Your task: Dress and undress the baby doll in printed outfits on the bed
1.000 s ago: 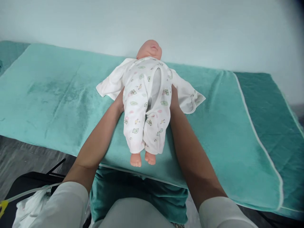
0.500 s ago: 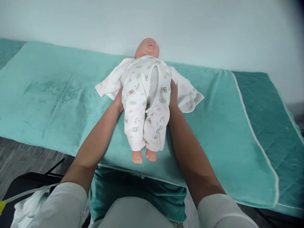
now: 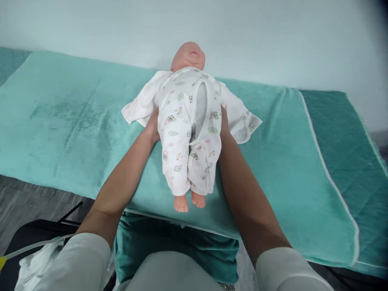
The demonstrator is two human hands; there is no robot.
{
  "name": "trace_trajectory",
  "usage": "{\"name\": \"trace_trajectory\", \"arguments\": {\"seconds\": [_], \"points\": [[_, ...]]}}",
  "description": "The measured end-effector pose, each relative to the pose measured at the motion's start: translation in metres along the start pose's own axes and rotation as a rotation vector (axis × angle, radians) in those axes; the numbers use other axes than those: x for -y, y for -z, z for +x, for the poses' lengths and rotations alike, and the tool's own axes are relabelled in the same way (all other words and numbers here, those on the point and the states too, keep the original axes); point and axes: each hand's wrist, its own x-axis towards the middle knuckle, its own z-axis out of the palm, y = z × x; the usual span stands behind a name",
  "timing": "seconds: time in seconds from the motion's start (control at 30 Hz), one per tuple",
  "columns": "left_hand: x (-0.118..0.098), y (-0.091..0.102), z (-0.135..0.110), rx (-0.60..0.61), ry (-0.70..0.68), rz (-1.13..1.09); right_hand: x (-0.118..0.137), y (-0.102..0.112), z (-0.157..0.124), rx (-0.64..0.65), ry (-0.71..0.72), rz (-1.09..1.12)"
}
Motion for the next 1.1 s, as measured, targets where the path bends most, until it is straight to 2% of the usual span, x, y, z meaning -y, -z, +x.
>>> {"name": "trace_trajectory", "arguments": {"seconds": [0.1,0.23,0.4,0.5,0.6,0.73,0.8,0.87,0.97,1.03,1.1], "points": [[0.001,0.003,0.003,0.019,0.018,-0.039,0.002,0.000,-0.003,0.025,-0.068,0.053],[0.003,0.006,0.006,0.092,-0.002,-0.076,0.001,0.003,-0.001,0.035,-0.078,0.075],[0.005,0.005,0.007,0.091,-0.008,-0.106,-0.009,0.007,0.011,-0.047,-0.102,0.021],[0.006,0.006,0.007,0.008,0.007,-0.128,-0.015,0.004,0.014,-0.070,-0.109,0.023],[0.006,0.009,0.008,-0.059,-0.009,-0.113,-0.020,0.003,0.012,0.026,-0.066,0.088],[0.010,0.016,-0.002,0.003,-0.146,0.005,-0.020,0.012,0.000,0.206,0.100,0.108],[0.018,0.022,-0.020,0.018,-0.243,0.084,-0.017,0.018,-0.020,0.215,0.194,0.112],[0.031,0.030,-0.052,-0.012,-0.348,0.169,-0.011,0.025,-0.055,0.174,0.280,0.131],[0.057,0.044,-0.119,-0.058,-0.453,0.307,0.000,0.032,-0.131,0.148,0.394,0.063],[0.074,0.051,-0.165,0.001,-0.504,0.399,0.005,0.034,-0.183,0.158,0.449,-0.052],[0.089,0.053,-0.200,0.022,-0.574,0.569,0.008,0.033,-0.223,0.150,0.522,-0.202]]}}
